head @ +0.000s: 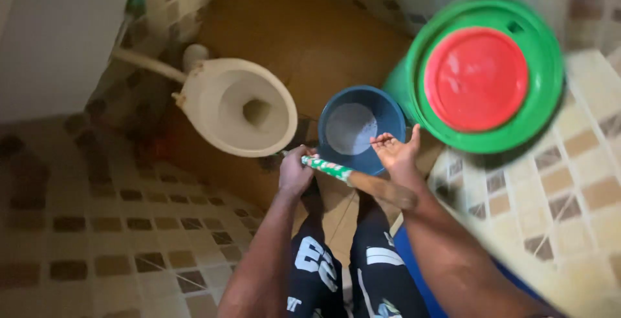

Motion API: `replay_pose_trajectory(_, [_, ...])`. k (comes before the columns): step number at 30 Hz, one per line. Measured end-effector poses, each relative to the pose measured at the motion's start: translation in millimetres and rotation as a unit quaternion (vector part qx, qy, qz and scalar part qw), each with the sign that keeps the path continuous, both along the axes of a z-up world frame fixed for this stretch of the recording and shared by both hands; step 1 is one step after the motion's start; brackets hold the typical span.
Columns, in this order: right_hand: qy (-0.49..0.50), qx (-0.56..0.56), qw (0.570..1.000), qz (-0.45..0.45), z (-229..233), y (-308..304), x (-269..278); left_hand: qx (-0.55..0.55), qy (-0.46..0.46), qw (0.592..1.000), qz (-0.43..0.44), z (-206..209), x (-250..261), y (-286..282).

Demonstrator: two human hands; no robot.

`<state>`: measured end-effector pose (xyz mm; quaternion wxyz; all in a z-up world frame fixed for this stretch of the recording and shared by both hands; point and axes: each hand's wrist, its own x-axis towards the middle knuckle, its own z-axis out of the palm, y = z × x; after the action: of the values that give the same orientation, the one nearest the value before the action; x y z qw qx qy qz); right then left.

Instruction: Mopping the floor of a small bathroom.

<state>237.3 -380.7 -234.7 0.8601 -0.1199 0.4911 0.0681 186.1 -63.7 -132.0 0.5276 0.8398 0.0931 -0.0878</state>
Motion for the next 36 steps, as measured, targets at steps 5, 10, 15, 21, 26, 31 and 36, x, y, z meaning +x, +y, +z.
replay_pose_trajectory(5, [0.032,-0.036,0.998,-0.032,10.8,-25.5,-39.4,0.040,0.136,0.989,-0.051,45.4,0.5,-15.8])
replay_pose_trajectory(10, [0.069,-0.036,0.995,-0.064,-10.7,-53.0,-85.1,0.020,0.115,0.987,-0.108,32.2,-12.7,-55.1])
replay_pose_trajectory(15, [0.082,-0.058,0.985,-0.138,-26.0,-97.7,-154.0,0.004,-0.015,0.981,-0.193,11.3,-38.7,-94.1])
replay_pose_trajectory(21, [0.057,-0.012,0.976,-0.208,-47.3,-135.9,-211.0,0.033,0.018,0.966,-0.257,21.6,-49.3,-135.8])
replay_pose_trajectory(26, [0.037,-0.008,0.976,-0.214,-5.4,-124.9,-223.9,0.035,-0.007,0.959,-0.280,34.0,-56.7,-156.0])
replay_pose_trajectory(31, [-0.010,-0.031,0.988,-0.151,36.5,-109.9,-237.0,0.030,-0.004,0.950,-0.311,50.9,-60.2,-166.6])
replay_pose_trajectory(36, [-0.191,-0.046,0.979,-0.050,146.2,-78.0,-219.3,0.067,-0.035,0.934,-0.349,29.4,-71.6,-145.0])
